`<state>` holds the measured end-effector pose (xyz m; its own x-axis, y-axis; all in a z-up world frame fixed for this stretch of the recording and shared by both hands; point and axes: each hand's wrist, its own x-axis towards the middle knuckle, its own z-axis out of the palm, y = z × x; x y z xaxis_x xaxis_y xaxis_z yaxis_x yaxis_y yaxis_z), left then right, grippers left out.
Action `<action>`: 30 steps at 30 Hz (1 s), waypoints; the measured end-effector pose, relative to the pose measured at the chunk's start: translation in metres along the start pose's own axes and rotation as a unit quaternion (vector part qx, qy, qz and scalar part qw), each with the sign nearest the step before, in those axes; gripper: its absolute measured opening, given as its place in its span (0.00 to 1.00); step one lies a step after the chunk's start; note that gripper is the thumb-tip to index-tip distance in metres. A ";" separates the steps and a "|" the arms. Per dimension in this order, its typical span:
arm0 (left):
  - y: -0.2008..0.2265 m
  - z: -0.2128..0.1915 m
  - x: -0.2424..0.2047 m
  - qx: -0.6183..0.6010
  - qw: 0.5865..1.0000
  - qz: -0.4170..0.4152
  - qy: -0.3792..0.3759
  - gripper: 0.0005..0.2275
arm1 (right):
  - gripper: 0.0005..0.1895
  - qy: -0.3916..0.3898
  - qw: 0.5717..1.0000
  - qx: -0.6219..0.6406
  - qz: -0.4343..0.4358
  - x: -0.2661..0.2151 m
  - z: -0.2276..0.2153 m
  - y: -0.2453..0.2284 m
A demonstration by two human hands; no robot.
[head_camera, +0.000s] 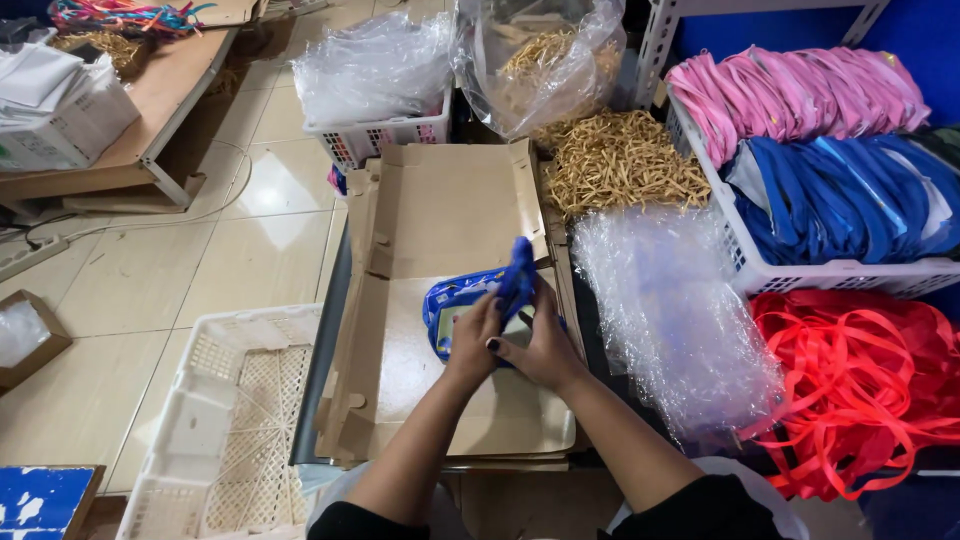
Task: Inspecting and organizing blue pencil cases on a cardboard sheet in a stockroom environment
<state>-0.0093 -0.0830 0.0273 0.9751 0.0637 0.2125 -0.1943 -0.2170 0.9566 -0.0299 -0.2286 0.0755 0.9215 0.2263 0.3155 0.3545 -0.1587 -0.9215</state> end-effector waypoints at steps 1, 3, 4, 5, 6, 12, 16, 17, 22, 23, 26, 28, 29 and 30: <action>0.012 0.003 -0.005 -0.001 1.000 -0.002 0.000 0.14 | 0.61 -0.001 1.000 0.000 0.002 -0.001 0.001 -0.001; 0.037 0.009 -0.015 0.005 0.999 0.034 -0.028 0.15 | 0.23 0.120 0.979 -0.126 0.105 -0.002 0.000 -0.003; 0.024 0.011 -0.012 0.004 0.999 0.031 -0.027 0.15 | 0.23 0.117 0.979 -0.126 0.107 0.000 0.001 0.016; 0.010 0.013 -0.009 0.017 0.999 0.026 -0.002 0.13 | 0.22 0.121 0.983 -0.055 0.123 0.002 0.001 0.036; -0.003 0.016 -0.006 0.029 0.999 0.023 0.023 0.12 | 0.23 0.126 0.982 0.016 0.138 0.004 -0.001 0.055; -0.022 -0.010 0.013 0.046 0.991 -0.084 0.098 0.15 | 0.15 0.172 0.962 0.121 0.173 0.011 -0.025 0.015; -0.043 -0.017 0.030 0.078 0.989 -0.065 0.106 0.15 | 0.13 0.138 0.963 0.165 0.162 0.012 -0.032 0.024; -0.046 -0.018 0.033 0.077 0.990 -0.054 0.100 0.15 | 0.12 0.120 0.957 0.202 0.168 0.013 -0.032 0.026; -0.051 -0.018 0.037 0.066 0.995 -0.056 0.048 0.16 | 0.13 0.077 0.918 0.329 0.208 0.009 -0.028 0.046; -0.043 -0.014 0.035 0.020 0.994 -0.101 0.018 0.17 | 0.11 0.080 0.877 0.420 0.217 0.008 -0.025 0.045; -0.029 -0.013 0.032 -0.039 0.983 -0.177 0.018 0.19 | 0.10 0.079 0.831 0.508 0.213 0.009 -0.022 0.043; -0.032 -0.012 0.033 -0.053 0.975 -0.209 0.047 0.20 | 0.11 0.077 0.833 0.509 0.202 0.009 -0.022 0.023; -0.038 -0.010 0.035 -0.058 0.968 -0.223 0.097 0.20 | 0.18 0.083 0.882 0.432 0.168 0.008 -0.020 0.003; -0.043 -0.009 0.037 -0.062 0.958 -0.237 0.147 0.21 | 0.28 0.088 0.923 0.350 0.131 0.008 -0.018 -0.016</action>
<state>0.0340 -0.0630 -0.0046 0.8886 0.4012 -0.2225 0.2340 0.0207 0.9720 -0.0259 -0.2421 0.0973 0.9945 0.0980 0.0358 -0.0168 0.4888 -0.8722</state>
